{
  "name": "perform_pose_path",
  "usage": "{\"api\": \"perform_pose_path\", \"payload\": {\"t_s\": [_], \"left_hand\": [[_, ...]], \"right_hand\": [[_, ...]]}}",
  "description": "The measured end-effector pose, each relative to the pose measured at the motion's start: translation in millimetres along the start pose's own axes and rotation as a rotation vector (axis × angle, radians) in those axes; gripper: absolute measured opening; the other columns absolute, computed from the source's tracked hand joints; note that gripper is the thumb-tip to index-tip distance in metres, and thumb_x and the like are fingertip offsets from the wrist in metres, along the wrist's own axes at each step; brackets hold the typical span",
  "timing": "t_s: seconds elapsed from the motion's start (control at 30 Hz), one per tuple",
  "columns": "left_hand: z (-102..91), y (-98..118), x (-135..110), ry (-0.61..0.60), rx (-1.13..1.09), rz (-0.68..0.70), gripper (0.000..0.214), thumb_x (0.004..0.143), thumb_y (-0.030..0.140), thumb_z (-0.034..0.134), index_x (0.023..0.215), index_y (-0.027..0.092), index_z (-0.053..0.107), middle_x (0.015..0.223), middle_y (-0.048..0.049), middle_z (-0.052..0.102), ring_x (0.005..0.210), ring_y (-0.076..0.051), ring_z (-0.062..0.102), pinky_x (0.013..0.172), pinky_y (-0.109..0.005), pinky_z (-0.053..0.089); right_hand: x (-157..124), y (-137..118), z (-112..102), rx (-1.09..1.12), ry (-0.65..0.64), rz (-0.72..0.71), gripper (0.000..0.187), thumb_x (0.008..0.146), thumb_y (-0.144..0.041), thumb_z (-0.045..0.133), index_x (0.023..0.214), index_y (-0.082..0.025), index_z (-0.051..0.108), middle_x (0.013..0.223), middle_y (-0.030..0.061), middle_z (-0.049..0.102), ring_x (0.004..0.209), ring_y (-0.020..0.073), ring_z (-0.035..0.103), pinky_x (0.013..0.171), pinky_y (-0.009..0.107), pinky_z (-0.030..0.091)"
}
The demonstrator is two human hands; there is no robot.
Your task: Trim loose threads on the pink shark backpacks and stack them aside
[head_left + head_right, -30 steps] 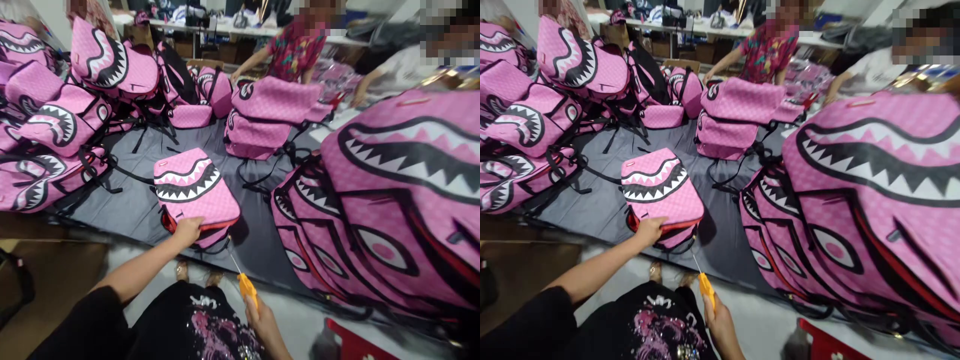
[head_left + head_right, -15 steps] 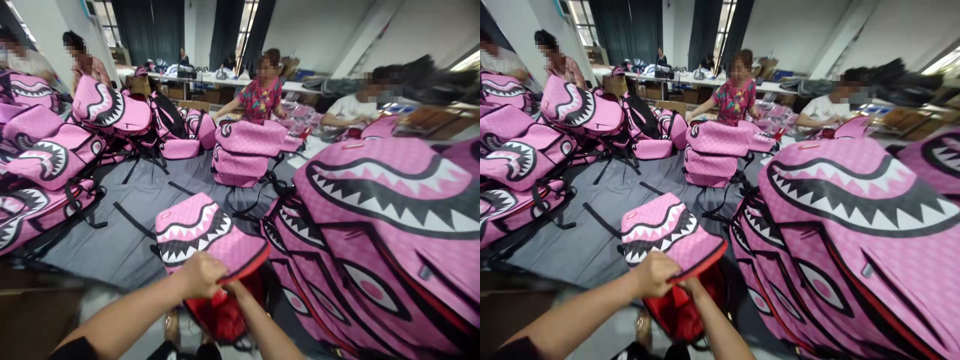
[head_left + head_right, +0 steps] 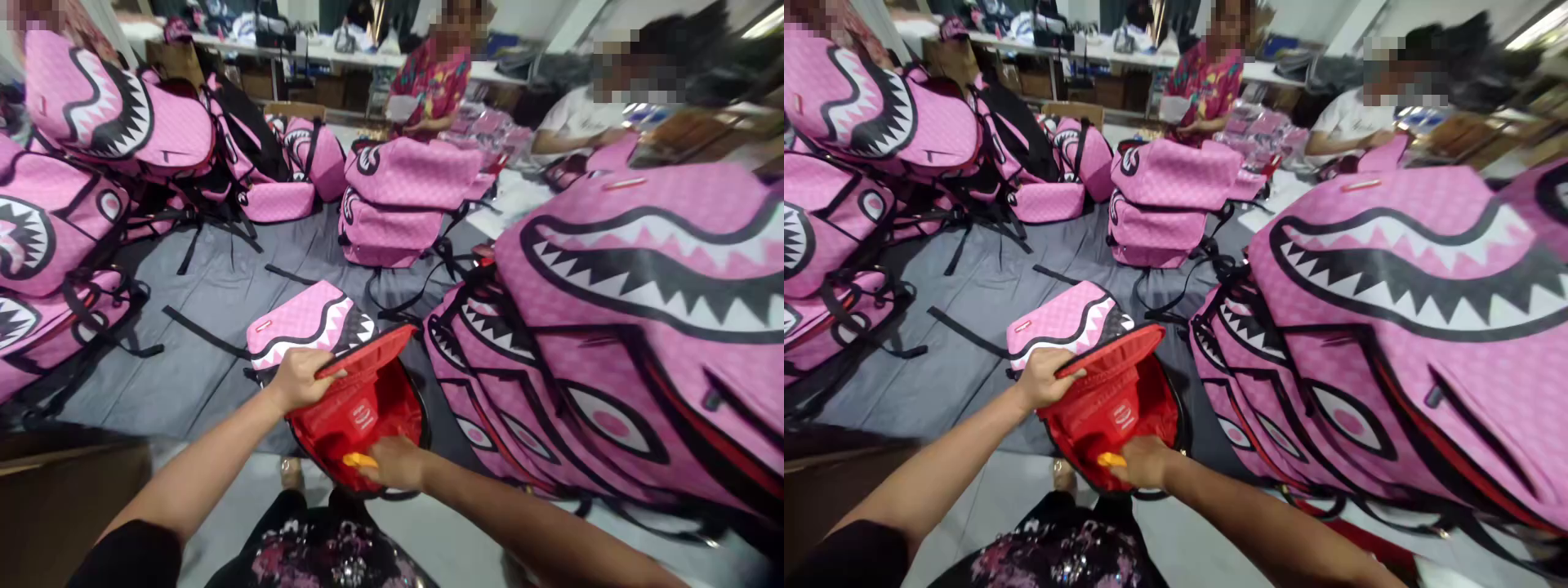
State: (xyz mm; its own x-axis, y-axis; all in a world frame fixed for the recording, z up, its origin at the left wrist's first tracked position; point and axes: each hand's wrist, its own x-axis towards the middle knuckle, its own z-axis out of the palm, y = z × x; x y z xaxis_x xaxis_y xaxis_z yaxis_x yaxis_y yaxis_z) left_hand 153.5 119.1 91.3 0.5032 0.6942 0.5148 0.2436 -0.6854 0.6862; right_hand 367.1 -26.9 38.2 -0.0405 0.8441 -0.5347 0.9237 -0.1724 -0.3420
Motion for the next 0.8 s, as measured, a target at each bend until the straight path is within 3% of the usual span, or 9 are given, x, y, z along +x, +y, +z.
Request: {"api": "perform_pose_path", "payload": {"t_s": [0.07,0.1,0.23,0.33,0.4,0.5,0.63,0.7,0.8], "left_hand": [[1.5,2.8,-3.6,0.047,0.061,0.035,0.036,0.09,0.04,0.058,0.061,0.019,0.054,0.053,0.0016,0.047,0.048,-0.01,0.04,0.053,-0.024,0.03],[3.1,5.7,-5.7,0.051,0.081,0.049,0.037,0.091,0.04,0.056,0.061,0.019,0.052,0.052,0.0026,0.046,0.047,-0.01,0.04,0.052,-0.024,0.029],[9.4,21.8,-11.8,0.022,0.145,0.135,0.042,0.093,0.041,0.054,0.059,0.019,0.047,0.05,0.0039,0.043,0.045,-0.009,0.039,0.05,-0.023,0.03],[7.3,24.1,-13.6,0.11,0.24,0.061,0.039,0.093,0.041,0.054,0.061,0.019,0.05,0.052,0.0034,0.046,0.047,-0.009,0.042,0.051,-0.023,0.029],[3.9,17.4,-13.3,0.207,0.288,-0.07,0.037,0.093,0.041,0.053,0.064,0.018,0.052,0.053,0.0032,0.047,0.048,-0.01,0.042,0.052,-0.024,0.029],[3.3,3.0,-10.5,0.303,0.282,-0.197,0.039,0.092,0.041,0.051,0.061,0.018,0.049,0.052,0.0033,0.044,0.048,-0.01,0.039,0.054,-0.025,0.026],[13.0,-4.4,-3.2,0.372,0.224,-0.242,0.041,0.091,0.043,0.051,0.059,0.019,0.046,0.051,0.0037,0.041,0.048,-0.01,0.037,0.054,-0.025,0.025],[18.7,-1.4,0.1,0.361,0.19,-0.209,0.039,0.091,0.042,0.052,0.06,0.018,0.047,0.052,0.0036,0.042,0.048,-0.01,0.038,0.054,-0.025,0.025],[24.4,7.6,2.7,0.283,0.155,-0.124,0.04,0.09,0.042,0.054,0.059,0.018,0.047,0.052,0.004,0.042,0.047,-0.009,0.038,0.053,-0.024,0.027]], "right_hand": [[-19.4,-0.6,-8.8,-0.17,-0.184,-0.012,0.037,0.084,-0.052,0.065,0.083,-0.016,0.072,0.084,0.012,0.074,0.085,0.0288,0.071,0.075,0.035,0.053],[-20.6,-3.2,-18.1,-0.225,-0.181,0.021,0.042,0.09,-0.054,0.054,0.094,-0.016,0.072,0.09,0.0136,0.074,0.088,0.0299,0.071,0.075,0.035,0.052],[28.5,-24.1,-63.4,-0.182,0.172,0.263,0.042,0.101,-0.042,0.035,0.125,-0.016,0.057,0.101,0.0144,0.073,0.095,0.0258,0.071,0.078,0.031,0.051],[71.4,-23.9,-77.7,-0.158,0.196,0.348,0.033,0.1,-0.024,0.037,0.125,-0.012,0.056,0.11,0.0198,0.07,0.106,0.0273,0.068,0.084,0.033,0.05],[71.3,-8.7,-69.8,-0.146,0.211,0.415,0.038,0.101,-0.029,0.034,0.128,-0.008,0.051,0.113,0.0243,0.068,0.11,0.0321,0.065,0.089,0.041,0.049],[24.1,19.2,-41.0,-0.101,0.174,0.511,0.042,0.099,-0.037,0.039,0.122,-0.006,0.054,0.113,0.0278,0.066,0.112,0.0362,0.063,0.093,0.047,0.047],[-46.9,34.2,-0.9,0.135,0.03,0.593,0.025,0.091,-0.036,0.058,0.096,-0.013,0.064,0.088,0.0182,0.071,0.09,0.03,0.071,0.075,0.037,0.054],[-56.0,34.6,12.4,0.35,-0.023,0.6,0.025,0.089,-0.04,0.062,0.084,-0.015,0.062,0.064,0.0093,0.067,0.064,0.0241,0.07,0.058,0.03,0.052],[-32.8,33.8,22.7,0.737,0.019,0.566,0.035,0.092,-0.051,0.054,0.083,-0.018,0.056,0.046,0.0002,0.055,0.039,0.0166,0.056,0.041,0.023,0.042]]}}
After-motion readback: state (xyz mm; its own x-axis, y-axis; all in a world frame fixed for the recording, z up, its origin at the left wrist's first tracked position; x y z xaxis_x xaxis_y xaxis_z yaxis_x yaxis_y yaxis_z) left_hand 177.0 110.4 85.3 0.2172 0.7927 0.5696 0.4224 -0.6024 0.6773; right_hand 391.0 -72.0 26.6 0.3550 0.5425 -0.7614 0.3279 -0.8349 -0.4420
